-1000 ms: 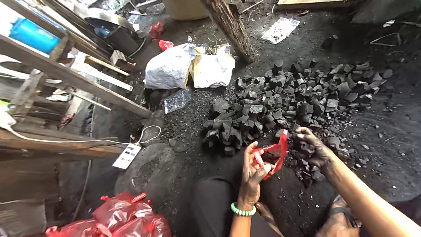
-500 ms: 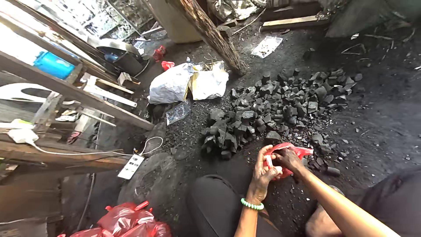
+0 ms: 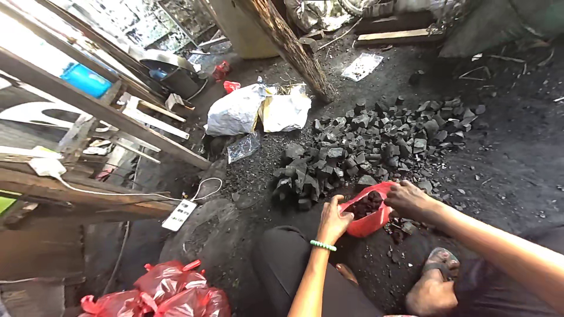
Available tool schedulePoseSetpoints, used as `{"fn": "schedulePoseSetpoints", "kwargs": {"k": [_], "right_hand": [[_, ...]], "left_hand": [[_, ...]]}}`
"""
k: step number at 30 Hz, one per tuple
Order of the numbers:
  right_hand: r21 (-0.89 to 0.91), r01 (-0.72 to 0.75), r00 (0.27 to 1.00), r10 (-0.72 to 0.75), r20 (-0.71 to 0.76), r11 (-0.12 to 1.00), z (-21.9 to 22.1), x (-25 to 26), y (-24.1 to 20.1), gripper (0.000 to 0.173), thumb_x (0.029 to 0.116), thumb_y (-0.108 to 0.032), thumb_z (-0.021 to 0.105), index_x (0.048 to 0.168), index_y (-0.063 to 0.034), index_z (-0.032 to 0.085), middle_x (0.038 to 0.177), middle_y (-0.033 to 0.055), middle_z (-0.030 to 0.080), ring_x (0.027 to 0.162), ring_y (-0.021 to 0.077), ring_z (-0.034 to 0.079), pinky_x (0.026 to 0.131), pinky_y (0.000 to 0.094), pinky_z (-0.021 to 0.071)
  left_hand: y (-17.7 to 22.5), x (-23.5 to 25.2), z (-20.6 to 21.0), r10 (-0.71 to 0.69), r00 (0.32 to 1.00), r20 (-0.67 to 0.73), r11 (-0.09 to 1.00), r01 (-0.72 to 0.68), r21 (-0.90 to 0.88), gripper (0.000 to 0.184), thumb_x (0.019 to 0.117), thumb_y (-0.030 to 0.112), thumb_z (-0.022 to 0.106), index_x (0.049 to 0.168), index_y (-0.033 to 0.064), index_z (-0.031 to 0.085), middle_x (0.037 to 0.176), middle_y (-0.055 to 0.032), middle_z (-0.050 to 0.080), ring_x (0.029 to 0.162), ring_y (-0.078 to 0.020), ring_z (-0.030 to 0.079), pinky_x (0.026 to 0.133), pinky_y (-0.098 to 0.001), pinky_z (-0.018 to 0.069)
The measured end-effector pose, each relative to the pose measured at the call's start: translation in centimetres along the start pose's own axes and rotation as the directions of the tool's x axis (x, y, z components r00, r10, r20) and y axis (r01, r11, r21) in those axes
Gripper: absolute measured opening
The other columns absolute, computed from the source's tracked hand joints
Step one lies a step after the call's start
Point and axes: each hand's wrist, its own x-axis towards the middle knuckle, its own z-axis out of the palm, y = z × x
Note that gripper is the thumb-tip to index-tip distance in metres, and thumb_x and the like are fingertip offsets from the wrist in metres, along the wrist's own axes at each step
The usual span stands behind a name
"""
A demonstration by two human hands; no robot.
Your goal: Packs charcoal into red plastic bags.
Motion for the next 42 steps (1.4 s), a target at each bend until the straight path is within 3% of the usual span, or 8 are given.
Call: {"fn": "schedulePoseSetpoints", "kwargs": {"k": [8,12,15,19,23,29,38,42], "right_hand": [[-0.223,0.112,0.991,-0.126,-0.051,0.968,-2.6,-2.3,-3.7,0.032,0.0969,0.009,0.054,0.124,-0.0002,0.067,0.1,0.0216,0.071,0.104,0.0408,0.066,0.106,0.0576,0.0398],[-0.186,0.368,0.729,-0.407,-0.551,0.911,-4.9,-2.4,-6.7,0.014,0.0889,-0.002,0.07,0.101,-0.0093,0.071,0.077,0.0081,0.07,0.077,0.0295,0.07,0.079,0.0514,0.0551],[0.019,0.413,0.667,-0.288,-0.687,0.911,-9.1,-3.0,-7.7,0.016,0.0821,0.0,0.074,0.097,-0.004,0.07,0.075,0.0117,0.068,0.069,0.0315,0.069,0.067,0.0541,0.0562],[-0.063,0.158,0.658,-0.152,-0.738,0.985,-12.1,-3.4,-3.9,0.024,0.0842,-0.008,0.079,0.104,0.0007,0.069,0.088,0.0213,0.07,0.084,0.0427,0.071,0.073,0.0601,0.0548],[0.184,0.035,0.598,0.127,-0.791,0.982,-10.2,-3.3,-0.9,0.022,0.0891,-0.015,0.077,0.098,0.0032,0.069,0.093,0.0225,0.07,0.083,0.0408,0.07,0.07,0.0626,0.0536],[0.873,0.445,0.829,0.275,-0.486,0.201,-4.0,-3.7,-1.8,0.049,0.1043,-0.047,0.041,0.122,-0.0094,0.067,0.092,0.0,0.076,0.056,0.0052,0.061,0.049,0.0234,0.0526],[0.914,0.402,0.819,0.424,-0.386,0.055,-3.1,-2.7,-5.3,0.02,0.0966,-0.014,0.047,0.103,-0.0088,0.066,0.074,-0.0022,0.063,0.055,0.0031,0.054,0.049,0.0206,0.0459],[0.893,0.337,0.845,0.322,-0.426,0.299,-4.0,-3.6,-5.5,0.018,0.0958,-0.01,0.058,0.112,-0.0042,0.063,0.078,0.0035,0.065,0.062,0.0084,0.058,0.057,0.0263,0.0491]], "left_hand": [[5.1,1.1,-2.2,-0.352,0.906,0.235,0.698,0.087,0.71,0.032,0.103,0.021,0.055,0.119,-0.0035,0.068,0.132,-0.0235,0.063,0.129,-0.0383,0.057,0.105,-0.0597,0.0423],[6.6,2.3,-3.0,0.01,0.936,0.352,0.997,-0.038,0.072,0.02,0.1038,0.015,0.057,0.099,-0.0021,0.066,0.08,-0.01,0.06,0.067,-0.0172,0.053,0.063,-0.035,0.0456],[7.6,1.0,-2.5,0.181,0.919,0.35,0.755,0.098,-0.648,0.032,0.1075,0.01,0.038,0.079,0.0146,0.053,0.054,0.0087,0.046,0.042,0.0014,0.039,0.041,-0.015,0.0343],[7.2,0.2,-3.0,0.239,0.855,0.461,0.646,0.214,-0.732,0.033,0.1099,0.026,0.035,0.086,0.0163,0.056,0.049,0.011,0.036,0.036,0.0039,0.028,0.035,-0.0114,0.0246],[8.1,-1.4,-1.4,0.365,0.911,0.19,0.825,-0.222,-0.519,0.023,0.0986,0.008,0.061,0.121,0.0031,0.061,0.077,-0.0025,0.058,0.056,-0.0049,0.047,0.05,-0.0204,0.0403],[8.6,-2.8,0.8,0.488,0.858,-0.158,0.841,-0.511,-0.18,0.02,0.0978,0.008,0.064,0.115,0.0023,0.071,0.106,-0.0144,0.071,0.093,-0.0238,0.068,0.083,-0.0469,0.0553],[5.1,-0.3,4.3,0.911,0.203,-0.358,0.397,-0.665,0.632,0.01,0.0875,0.005,0.067,0.086,0.0042,0.077,0.075,-0.0098,0.07,0.063,-0.022,0.07,0.055,-0.0345,0.0583],[6.4,-3.5,2.0,0.71,0.689,-0.148,0.7,-0.666,0.258,0.016,0.0948,0.009,0.063,0.091,-0.0016,0.076,0.088,-0.0152,0.071,0.084,-0.0282,0.071,0.077,-0.0459,0.0591]]}}
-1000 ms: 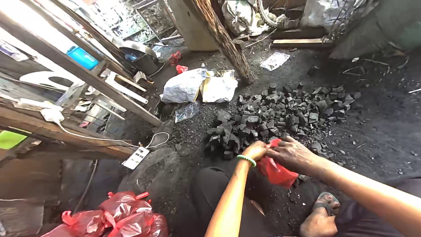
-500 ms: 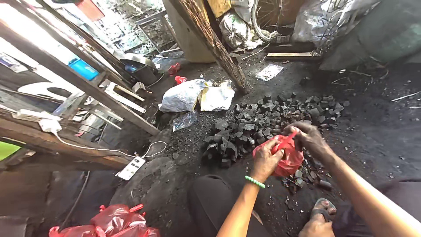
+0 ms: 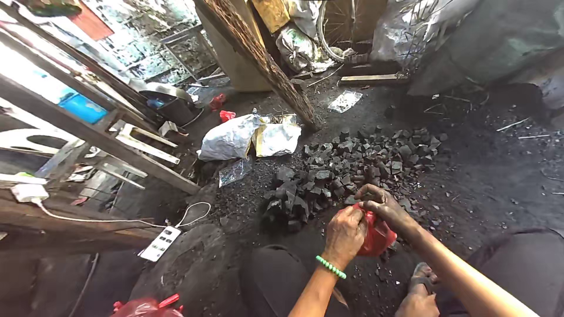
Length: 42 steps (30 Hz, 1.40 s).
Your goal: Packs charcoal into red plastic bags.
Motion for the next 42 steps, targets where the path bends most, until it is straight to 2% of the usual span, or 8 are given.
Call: {"fn": "schedulePoseSetpoints", "kwargs": {"k": [4,9,14,19,25,31,38,42], "right_hand": [[-0.195,0.229,0.968,-0.244,-0.058,0.954,0.6,-1.2,1.7,0.015,0.0981,-0.02,0.061,0.097,-0.0079,0.07,0.074,-0.0027,0.064,0.063,0.0037,0.058,0.061,0.0245,0.0497],[-0.209,0.369,0.877,-0.414,-0.245,0.906,2.0,-1.7,2.7,0.021,0.0944,-0.03,0.064,0.086,-0.0104,0.066,0.086,-0.0037,0.057,0.072,0.0014,0.053,0.064,0.017,0.0459],[-0.403,0.491,0.796,-0.586,-0.153,0.772,1.1,-2.9,4.1,0.07,0.0764,-0.074,0.068,0.087,-0.0054,0.065,0.083,0.0022,0.06,0.076,0.0049,0.056,0.07,0.0223,0.05],[-0.495,0.443,0.787,-0.588,-0.184,0.748,0.6,-2.4,4.3,0.037,0.0963,-0.033,0.062,0.073,-0.0044,0.07,0.073,0.0019,0.059,0.068,0.0058,0.058,0.063,0.0206,0.0501],[-0.792,0.527,0.65,-0.746,0.143,0.307,-0.4,-0.5,1.7,0.021,0.0824,-0.013,0.064,0.065,-0.002,0.065,0.07,0.0127,0.065,0.07,0.0309,0.069,0.064,0.0453,0.0562],[-0.823,0.431,0.807,-0.566,0.167,0.371,-5.4,-0.5,3.5,0.016,0.0807,-0.006,0.072,0.068,0.0015,0.066,0.075,0.0175,0.067,0.076,0.038,0.071,0.066,0.0556,0.0561],[-0.844,0.367,0.813,-0.576,0.087,0.39,-4.6,-3.1,7.1,0.026,0.0846,-0.015,0.063,0.062,-0.0029,0.06,0.066,0.0119,0.061,0.064,0.0304,0.067,0.055,0.0469,0.054],[-0.778,0.442,0.78,-0.619,0.089,0.445,-1.2,-6.6,7.1,0.023,0.0831,-0.02,0.068,0.068,-0.0026,0.067,0.075,0.0142,0.069,0.071,0.031,0.072,0.062,0.0465,0.0595]], "left_hand": [[1.5,0.7,-2.1,-0.401,0.8,0.447,0.416,0.594,-0.689,0.02,0.0972,0.001,0.051,0.082,0.0031,0.063,0.074,0.0013,0.06,0.069,-0.0043,0.058,0.07,-0.0217,0.0507],[3.2,0.6,0.0,-0.62,0.638,0.456,-0.377,0.267,-0.887,0.038,0.0987,0.004,0.038,0.065,0.0145,0.052,0.054,0.0038,0.05,0.048,-0.0063,0.052,0.053,-0.0196,0.0499],[2.7,0.0,-0.6,-0.601,0.673,0.432,-0.153,0.434,-0.888,0.044,0.1107,0.024,0.031,0.084,0.0072,0.061,0.072,-0.0014,0.064,0.061,-0.008,0.062,0.061,-0.0206,0.0531],[2.6,-0.5,-1.6,-0.485,0.801,0.351,0.359,0.549,-0.755,0.042,0.1118,0.025,0.031,0.099,0.0029,0.065,0.082,0.0012,0.064,0.067,-0.0034,0.056,0.066,-0.0196,0.0494],[4.8,-0.7,-3.9,-0.295,0.928,0.228,0.954,0.297,0.025,0.042,0.1062,0.035,0.051,0.108,0.0013,0.076,0.104,-0.0172,0.066,0.096,-0.0299,0.067,0.085,-0.0471,0.0552],[3.0,-5.9,-4.4,-0.354,0.852,0.386,0.835,0.474,-0.28,0.033,0.1025,0.021,0.046,0.113,0.0009,0.07,0.075,-0.0009,0.062,0.064,-0.0089,0.056,0.065,-0.0284,0.0486],[-0.5,-7.4,-3.2,-0.506,0.636,0.583,-0.104,0.626,-0.773,0.03,0.1024,0.009,0.038,0.102,0.0018,0.067,0.058,0.009,0.048,0.043,0.0029,0.04,0.041,-0.0115,0.0335],[-2.1,-5.5,-2.6,-0.646,0.552,0.527,-0.172,0.568,-0.805,0.031,0.1056,0.009,0.039,0.093,0.0028,0.067,0.057,0.0064,0.047,0.041,0.0009,0.038,0.038,-0.0121,0.0324]]}}
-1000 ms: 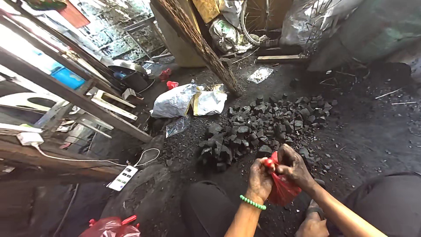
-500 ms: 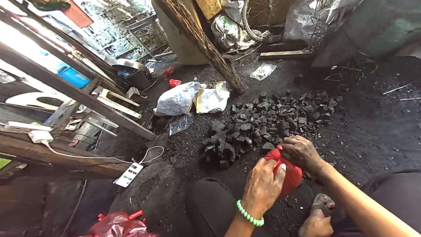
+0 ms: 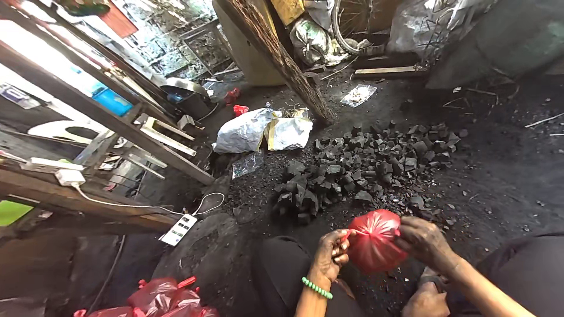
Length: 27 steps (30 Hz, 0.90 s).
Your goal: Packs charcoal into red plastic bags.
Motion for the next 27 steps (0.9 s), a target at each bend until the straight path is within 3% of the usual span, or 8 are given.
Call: {"fn": "schedulePoseSetpoints", "kwargs": {"k": [4,7,10,13,16,19,23,27], "right_hand": [[-0.056,0.199,0.978,-0.202,-0.052,0.978,2.0,-0.9,-3.7,0.021,0.0917,-0.025,0.064,0.077,-0.01,0.069,0.081,0.0094,0.071,0.077,0.0247,0.072,0.071,0.0364,0.0606],[-0.017,0.185,0.972,-0.186,-0.146,0.983,1.8,0.7,-4.0,0.027,0.0986,-0.027,0.058,0.083,-0.0093,0.072,0.09,0.0103,0.074,0.085,0.0226,0.073,0.079,0.0324,0.0593],[0.106,0.029,0.983,-0.009,-0.184,0.994,0.2,2.7,-2.1,0.035,0.0993,-0.03,0.057,0.084,-0.005,0.076,0.089,0.0109,0.074,0.087,0.0221,0.073,0.081,0.0351,0.0593],[0.365,-0.14,0.987,0.16,-0.025,0.92,-0.1,3.0,-0.6,0.052,0.105,-0.044,0.047,0.077,-0.0066,0.07,0.076,0.0022,0.062,0.078,0.0114,0.061,0.075,0.0286,0.0505],[0.599,-0.347,0.938,0.269,0.22,0.721,-1.4,2.5,-0.9,0.032,0.0932,-0.041,0.068,0.086,-0.011,0.076,0.086,-0.006,0.067,0.085,-0.0021,0.061,0.079,0.0178,0.0515],[0.555,-0.264,0.964,0.24,0.117,0.789,-1.4,1.3,-1.2,0.017,0.0887,-0.026,0.073,0.088,-0.0091,0.077,0.098,-0.0006,0.066,0.093,-0.0008,0.061,0.085,0.0152,0.051],[0.284,-0.02,0.995,0.047,-0.09,0.959,0.1,0.4,-1.6,0.014,0.0967,-0.013,0.064,0.093,-0.0067,0.076,0.132,0.0157,0.063,0.106,0.015,0.07,0.089,0.0278,0.0602],[0.296,-0.032,0.999,0.035,-0.006,0.955,0.2,0.6,-1.1,0.017,0.0985,-0.014,0.059,0.095,-0.0063,0.073,0.109,0.0063,0.074,0.106,0.0143,0.07,0.095,0.0294,0.0568]], "left_hand": [[-0.1,1.2,3.2,0.178,0.977,0.114,0.911,-0.207,0.357,0.02,0.103,0.004,0.047,0.1,0.0002,0.066,0.063,0.0059,0.053,0.045,0.0032,0.035,0.042,-0.0128,0.0294],[0.1,0.7,5.1,0.162,0.946,0.28,0.758,-0.3,0.578,0.02,0.104,0.007,0.048,0.11,-0.002,0.065,0.074,0.0039,0.057,0.054,0.0009,0.046,0.051,-0.0158,0.0404],[0.3,0.2,5.0,0.207,0.894,0.397,0.685,-0.422,0.594,0.023,0.106,0.01,0.047,0.11,-0.0022,0.065,0.076,0.0048,0.056,0.053,0.0028,0.044,0.051,-0.0139,0.0409],[0.2,0.3,5.0,0.329,0.835,0.441,0.565,-0.548,0.617,0.018,0.0999,0.011,0.059,0.103,-0.0008,0.072,0.091,0.0,0.065,0.071,0.0001,0.054,0.067,-0.0183,0.0466],[-0.3,0.6,5.4,0.378,0.83,0.41,0.632,-0.555,0.54,0.013,0.0983,0.007,0.061,0.096,-0.0004,0.071,0.087,0.0016,0.064,0.069,0.0016,0.053,0.064,-0.016,0.0449],[-0.6,0.6,5.7,0.37,0.85,0.375,0.719,-0.518,0.464,0.014,0.0987,0.002,0.058,0.09,-0.0002,0.069,0.073,0.0052,0.062,0.057,0.0041,0.049,0.055,-0.0133,0.0421],[0.0,0.8,5.8,0.374,0.89,0.26,0.397,-0.407,0.822,0.017,0.0977,0.017,0.067,0.091,0.0028,0.073,0.079,-0.0029,0.066,0.072,-0.0087,0.059,0.071,-0.0298,0.0496],[-1.0,0.3,5.7,0.5,0.79,0.355,0.185,-0.497,0.848,0.018,0.0963,0.015,0.068,0.1,-0.0016,0.073,0.092,-0.0134,0.072,0.087,-0.0214,0.069,0.084,-0.0389,0.0549]]}}
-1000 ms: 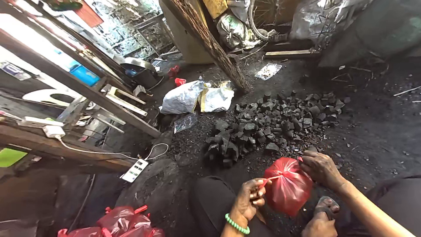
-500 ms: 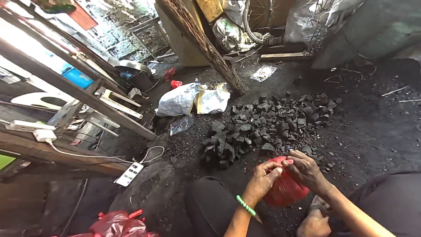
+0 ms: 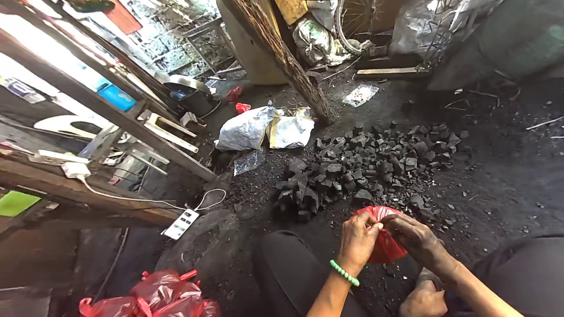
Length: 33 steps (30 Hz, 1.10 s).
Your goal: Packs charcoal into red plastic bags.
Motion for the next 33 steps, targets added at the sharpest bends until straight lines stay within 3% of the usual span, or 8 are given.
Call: {"fn": "schedulePoseSetpoints", "kwargs": {"k": [4,9,12,17,22,26,30,33], "right_hand": [[0.09,-0.068,0.997,0.064,0.048,0.994,-0.6,0.3,0.7,0.016,0.0964,-0.01,0.058,0.095,-0.0051,0.073,0.112,0.0061,0.074,0.107,0.0111,0.07,0.093,0.025,0.0569],[0.112,-0.058,0.998,0.058,0.006,0.992,-0.7,-0.3,0.2,0.014,0.0913,-0.02,0.069,0.092,-0.006,0.074,0.107,0.0057,0.075,0.101,0.0083,0.071,0.088,0.0216,0.0581],[0.116,-0.093,0.996,0.091,0.025,0.989,-1.3,0.0,-0.2,0.042,0.0837,-0.049,0.078,0.084,-0.0086,0.067,0.088,0.0019,0.064,0.085,0.0049,0.062,0.076,0.0188,0.0526],[-0.044,0.076,0.993,-0.08,-0.085,0.996,-0.8,1.9,-1.4,0.033,0.0971,-0.023,0.06,0.07,-0.0054,0.066,0.071,0.0044,0.064,0.074,0.0098,0.064,0.072,0.0203,0.0526],[-0.356,0.192,0.957,-0.254,-0.137,0.915,-2.0,3.0,-2.4,0.027,0.0915,-0.017,0.057,0.067,-0.007,0.063,0.069,0.0073,0.064,0.07,0.0203,0.066,0.068,0.0316,0.0551],[-0.428,0.089,0.988,-0.134,-0.075,0.899,-3.1,1.5,0.1,0.028,0.0884,-0.018,0.057,0.067,-0.002,0.065,0.073,0.0144,0.068,0.073,0.0319,0.071,0.064,0.0452,0.058],[-0.21,-0.157,0.988,0.149,-0.051,0.965,-1.5,1.2,2.3,0.033,0.0946,-0.018,0.059,0.067,-0.0009,0.061,0.065,0.0091,0.057,0.062,0.0231,0.061,0.056,0.0403,0.0515],[0.092,-0.62,0.776,0.591,0.22,0.779,-0.6,0.7,5.4,0.025,0.106,-0.02,0.055,0.104,0.0024,0.066,0.083,0.0115,0.063,0.071,0.0197,0.061,0.069,0.0413,0.0534]], "left_hand": [[-0.6,-0.3,0.6,0.144,0.99,0.015,0.99,-0.144,-0.01,0.021,0.0978,0.015,0.065,0.095,-0.0034,0.076,0.089,-0.0156,0.07,0.086,-0.0246,0.068,0.083,-0.0392,0.0554],[-0.4,0.0,-0.4,-0.18,0.898,0.401,0.669,0.411,-0.619,0.02,0.1054,0.007,0.051,0.09,0.003,0.063,0.066,0.0065,0.051,0.051,0.0016,0.042,0.05,-0.014,0.0375],[-0.1,-0.5,-0.7,-0.184,0.887,0.423,0.572,0.447,-0.688,0.023,0.1064,0.006,0.047,0.09,0.0033,0.063,0.065,0.0071,0.053,0.049,0.0026,0.04,0.048,-0.0128,0.0364],[1.2,-0.5,-1.5,0.022,0.977,0.214,0.975,0.026,-0.219,0.024,0.1041,0.01,0.053,0.102,-0.0026,0.073,0.092,-0.0067,0.065,0.082,-0.0104,0.059,0.078,-0.0282,0.0492],[-1.0,0.1,-1.1,0.444,0.887,-0.131,0.884,-0.409,0.228,0.02,0.0957,0.01,0.06,0.089,-0.0014,0.075,0.09,-0.0134,0.067,0.077,-0.0224,0.068,0.067,-0.0363,0.0594],[-6.6,0.9,-0.9,0.391,0.905,-0.166,0.87,-0.306,0.386,0.016,0.0921,0.009,0.064,0.089,-0.0047,0.072,0.085,-0.0183,0.066,0.073,-0.0321,0.069,0.062,-0.0477,0.0589],[-4.5,1.5,-2.9,0.025,0.989,-0.145,0.999,-0.031,-0.035,0.021,0.0982,0.013,0.065,0.109,-0.0047,0.067,0.108,-0.0205,0.063,0.082,-0.0268,0.065,0.072,-0.0423,0.0563],[-3.4,1.9,-6.9,-0.222,0.971,-0.091,0.765,0.115,-0.634,0.026,0.1056,0.023,0.048,0.127,0.0091,0.054,0.114,-0.0051,0.062,0.088,-0.0161,0.069,0.077,-0.0353,0.0603]]}}
